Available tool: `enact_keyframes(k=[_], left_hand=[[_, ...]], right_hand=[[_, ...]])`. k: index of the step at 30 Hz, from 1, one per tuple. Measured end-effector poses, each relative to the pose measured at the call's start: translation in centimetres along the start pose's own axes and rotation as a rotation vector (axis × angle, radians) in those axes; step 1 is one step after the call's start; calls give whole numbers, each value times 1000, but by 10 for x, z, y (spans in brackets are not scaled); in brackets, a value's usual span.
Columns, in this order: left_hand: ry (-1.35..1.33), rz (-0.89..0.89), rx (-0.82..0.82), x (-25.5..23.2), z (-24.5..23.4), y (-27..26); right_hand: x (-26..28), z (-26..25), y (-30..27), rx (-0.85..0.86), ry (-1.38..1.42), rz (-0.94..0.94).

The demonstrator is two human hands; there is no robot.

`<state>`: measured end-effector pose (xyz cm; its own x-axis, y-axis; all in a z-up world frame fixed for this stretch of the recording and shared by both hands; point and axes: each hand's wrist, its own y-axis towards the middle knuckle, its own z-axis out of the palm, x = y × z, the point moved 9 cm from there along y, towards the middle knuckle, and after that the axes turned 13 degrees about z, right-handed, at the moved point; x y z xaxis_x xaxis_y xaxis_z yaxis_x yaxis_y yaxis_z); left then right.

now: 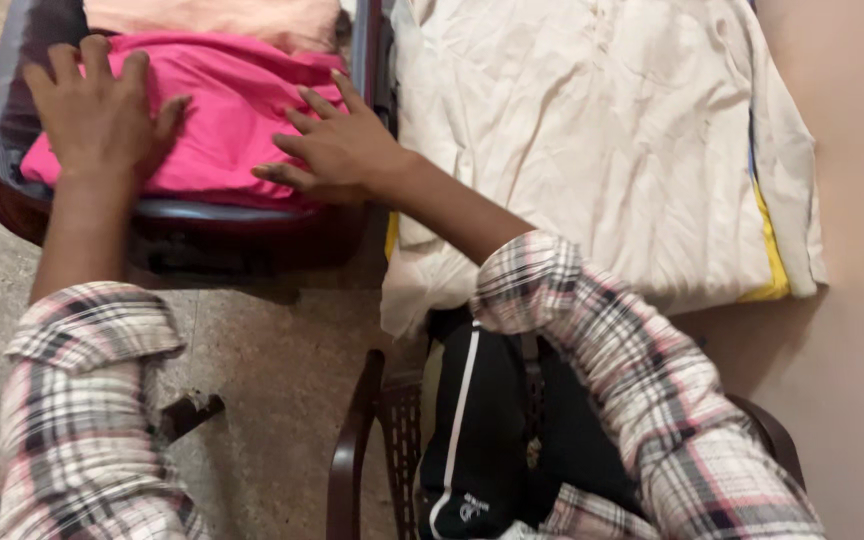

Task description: The person folds a pair of pink pants and a white button-up shirt by hand before placing them into a suitcase.

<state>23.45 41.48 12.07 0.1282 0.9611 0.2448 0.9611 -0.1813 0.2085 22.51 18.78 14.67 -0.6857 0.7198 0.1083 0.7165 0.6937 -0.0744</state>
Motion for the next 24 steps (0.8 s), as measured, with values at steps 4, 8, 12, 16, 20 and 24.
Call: enact_keyframes(k=[4,8,12,16,20,24], left_hand=[[-239,-52,113,11,13,-15],[-532,-47,251,6,26,-21],[-489,-129,400,-5,5,-38],[-467,-35,445,-44,-20,-43],[-520,174,91,-107,-67,-41],[-336,258,-372,-195,-141,-69]], right_hand=[[-6,-11,-40,111,59,33],[-7,-11,-67,-132,2,-94],[-25,-8,-106,-187,96,-169],[-65,0,-163,-125,37,-129],[-141,34,-236,15,-25,62],[-231,67,-312,26,-59,352]])
